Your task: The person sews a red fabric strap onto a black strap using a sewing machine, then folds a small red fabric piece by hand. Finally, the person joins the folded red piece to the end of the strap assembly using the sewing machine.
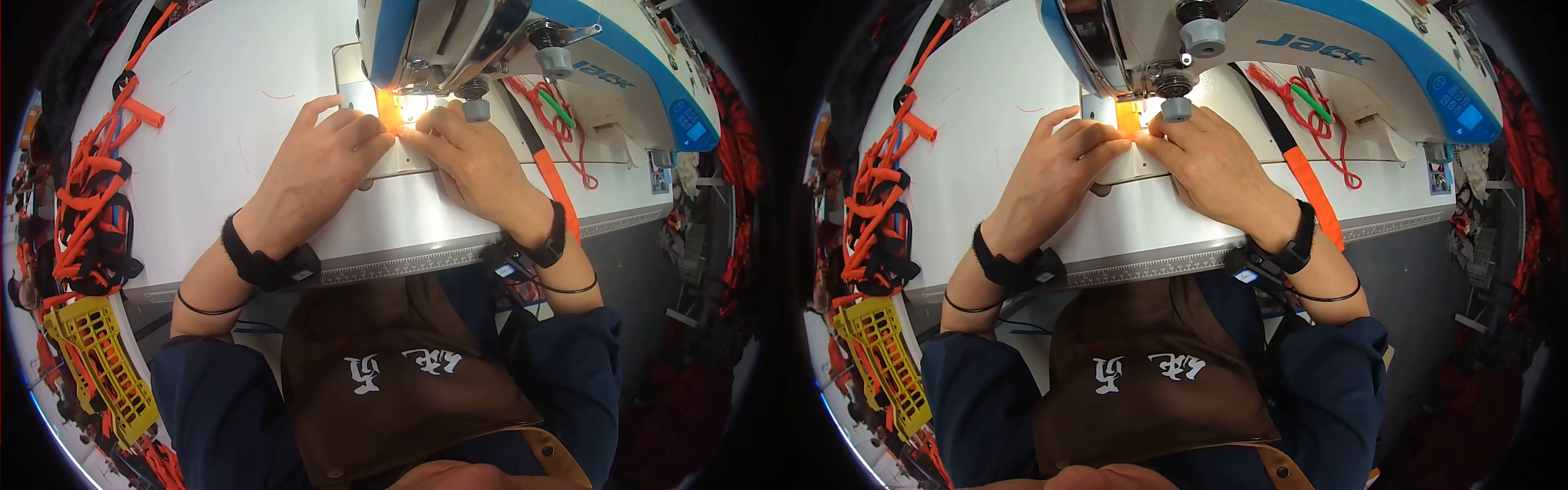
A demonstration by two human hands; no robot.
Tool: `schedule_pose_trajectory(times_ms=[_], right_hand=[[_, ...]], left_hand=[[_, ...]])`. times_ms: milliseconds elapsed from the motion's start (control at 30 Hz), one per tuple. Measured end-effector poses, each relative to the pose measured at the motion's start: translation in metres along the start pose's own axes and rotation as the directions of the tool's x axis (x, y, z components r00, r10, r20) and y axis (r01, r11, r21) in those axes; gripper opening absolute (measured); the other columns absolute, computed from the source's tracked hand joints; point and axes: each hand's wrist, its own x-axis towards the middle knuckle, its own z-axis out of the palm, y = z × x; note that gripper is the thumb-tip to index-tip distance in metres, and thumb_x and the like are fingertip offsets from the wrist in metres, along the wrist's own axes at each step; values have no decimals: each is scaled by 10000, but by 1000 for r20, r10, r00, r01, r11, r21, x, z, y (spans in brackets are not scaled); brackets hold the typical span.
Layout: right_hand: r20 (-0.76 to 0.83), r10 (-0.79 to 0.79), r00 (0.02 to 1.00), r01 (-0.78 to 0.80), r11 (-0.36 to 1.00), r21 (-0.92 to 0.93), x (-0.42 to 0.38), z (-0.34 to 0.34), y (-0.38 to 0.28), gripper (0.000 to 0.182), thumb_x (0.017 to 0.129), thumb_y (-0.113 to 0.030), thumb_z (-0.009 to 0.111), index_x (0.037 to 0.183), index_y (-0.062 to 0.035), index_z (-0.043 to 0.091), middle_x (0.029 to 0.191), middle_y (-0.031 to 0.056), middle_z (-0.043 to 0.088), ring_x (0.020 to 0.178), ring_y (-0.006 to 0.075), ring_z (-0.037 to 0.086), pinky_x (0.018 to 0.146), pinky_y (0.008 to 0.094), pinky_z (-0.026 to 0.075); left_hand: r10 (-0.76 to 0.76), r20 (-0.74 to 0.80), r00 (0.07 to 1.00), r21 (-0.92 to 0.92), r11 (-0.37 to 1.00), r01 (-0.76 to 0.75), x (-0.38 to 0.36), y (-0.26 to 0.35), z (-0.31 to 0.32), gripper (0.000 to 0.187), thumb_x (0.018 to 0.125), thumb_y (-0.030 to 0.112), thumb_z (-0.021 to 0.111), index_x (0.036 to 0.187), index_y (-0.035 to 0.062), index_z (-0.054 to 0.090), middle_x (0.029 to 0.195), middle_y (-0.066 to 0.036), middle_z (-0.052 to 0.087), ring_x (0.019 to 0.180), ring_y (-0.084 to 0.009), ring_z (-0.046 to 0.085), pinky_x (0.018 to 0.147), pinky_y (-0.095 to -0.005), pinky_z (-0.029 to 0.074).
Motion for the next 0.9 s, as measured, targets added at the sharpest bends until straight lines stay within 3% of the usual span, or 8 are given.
schedule_pose_trajectory(times_ms=[300,900], right_hand=[[13,9,1000,-8,998,-67,-1,2,1,462,814,36,704,1269,-22,753,1139,78,700,1021,308,649,898,406,561],[32,75,997,-72,994,-87,5,0,-2,427,875,-3,717,1297,-57,749,1126,102,678,1025,316,666,878,429,577]], left_hand=[[-17,-10,1000,3,1000,17,1,-3,2,443,872,-13,691,1300,92,726,1212,-27,707,1188,-234,668,1236,-509,419],[-28,-48,998,20,999,29,2,-9,7,453,909,15,659,1351,100,708,1247,-23,695,1222,-222,655,1253,-518,388]])
